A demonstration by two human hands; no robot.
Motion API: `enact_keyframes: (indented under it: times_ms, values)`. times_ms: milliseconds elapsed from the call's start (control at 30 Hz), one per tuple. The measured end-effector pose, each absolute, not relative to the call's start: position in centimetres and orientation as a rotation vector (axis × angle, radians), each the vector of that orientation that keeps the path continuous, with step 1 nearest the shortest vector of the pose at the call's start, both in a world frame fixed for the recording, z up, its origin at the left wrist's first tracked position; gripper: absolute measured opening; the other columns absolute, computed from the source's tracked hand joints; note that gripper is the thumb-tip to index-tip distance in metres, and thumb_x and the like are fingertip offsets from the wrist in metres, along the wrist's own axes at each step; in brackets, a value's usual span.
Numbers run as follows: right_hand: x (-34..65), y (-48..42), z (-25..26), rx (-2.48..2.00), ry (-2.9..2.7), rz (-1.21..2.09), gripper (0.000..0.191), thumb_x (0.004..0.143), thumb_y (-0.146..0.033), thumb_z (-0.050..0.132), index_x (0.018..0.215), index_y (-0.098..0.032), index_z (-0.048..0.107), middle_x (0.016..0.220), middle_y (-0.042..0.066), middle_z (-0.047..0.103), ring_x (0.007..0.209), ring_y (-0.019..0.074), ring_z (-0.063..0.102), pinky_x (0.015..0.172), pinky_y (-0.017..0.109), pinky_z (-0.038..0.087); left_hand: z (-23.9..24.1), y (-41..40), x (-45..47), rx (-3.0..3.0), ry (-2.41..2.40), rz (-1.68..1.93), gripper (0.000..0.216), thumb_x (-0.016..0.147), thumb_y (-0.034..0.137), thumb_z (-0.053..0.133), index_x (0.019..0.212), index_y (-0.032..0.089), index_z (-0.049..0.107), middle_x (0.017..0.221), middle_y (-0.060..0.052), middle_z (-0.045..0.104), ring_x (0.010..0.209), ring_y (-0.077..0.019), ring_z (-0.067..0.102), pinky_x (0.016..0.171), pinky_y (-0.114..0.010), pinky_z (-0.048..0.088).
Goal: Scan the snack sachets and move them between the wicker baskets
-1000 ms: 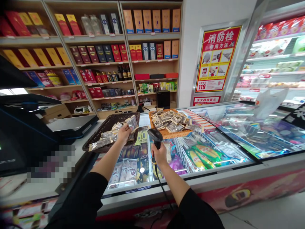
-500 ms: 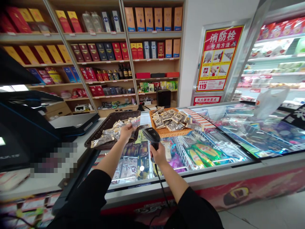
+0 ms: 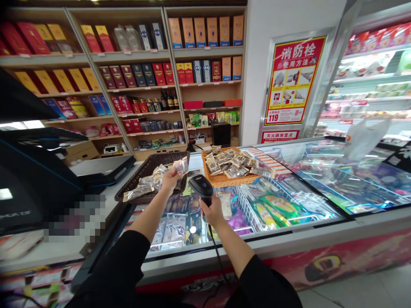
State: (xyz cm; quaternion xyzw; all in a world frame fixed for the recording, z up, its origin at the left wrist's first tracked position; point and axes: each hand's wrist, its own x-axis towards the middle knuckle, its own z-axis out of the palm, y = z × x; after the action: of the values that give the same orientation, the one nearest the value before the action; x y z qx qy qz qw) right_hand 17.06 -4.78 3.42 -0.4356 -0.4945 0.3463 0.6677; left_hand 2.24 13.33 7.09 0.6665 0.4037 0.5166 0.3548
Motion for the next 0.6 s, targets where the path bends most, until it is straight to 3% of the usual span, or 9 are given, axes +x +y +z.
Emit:
enact_keyframes:
  times_ms: [167,400,600]
  values:
    - [17.2,-4.5,2.9,-1.000,-1.171,0.710,0.028,0.076,-0.040,0.063,0.056,-0.021,0.055,0.038,-0.004,0.049,0.035,0.0125,0.046,0.042,0.025,0.037,7.6,13.0,2.7,1.623,1.031,1.361,0.049,0.078,0.012,0.053,0.126,0.014,0.057,0.121,-0.008,0.067,0.114,-0.0203,0.061,0.100,-0.035,0.045]
    - [17.6,-3.6,1.4,-0.983,-0.983,0.726,0.024,0.077,-0.043,0.062,0.072,-0.021,0.053,0.044,-0.006,0.051,0.034,0.0122,0.046,0.038,0.024,0.037,8.0,12.3,1.8,1.626,1.368,1.542,0.066,0.085,0.017,0.048,0.149,0.022,0.030,0.139,-0.007,0.054,0.128,-0.0182,0.050,0.108,-0.032,0.037]
    - [18.3,-3.1,1.7,-1.002,-0.804,0.750,0.023,0.074,-0.042,0.064,0.074,-0.022,0.052,0.043,-0.008,0.049,0.032,0.0112,0.043,0.035,0.024,0.034,7.8,12.0,1.1,1.790,1.780,1.530,0.063,0.075,0.013,0.056,0.138,0.020,0.049,0.149,-0.011,0.039,0.140,-0.0310,0.031,0.116,-0.046,0.023]
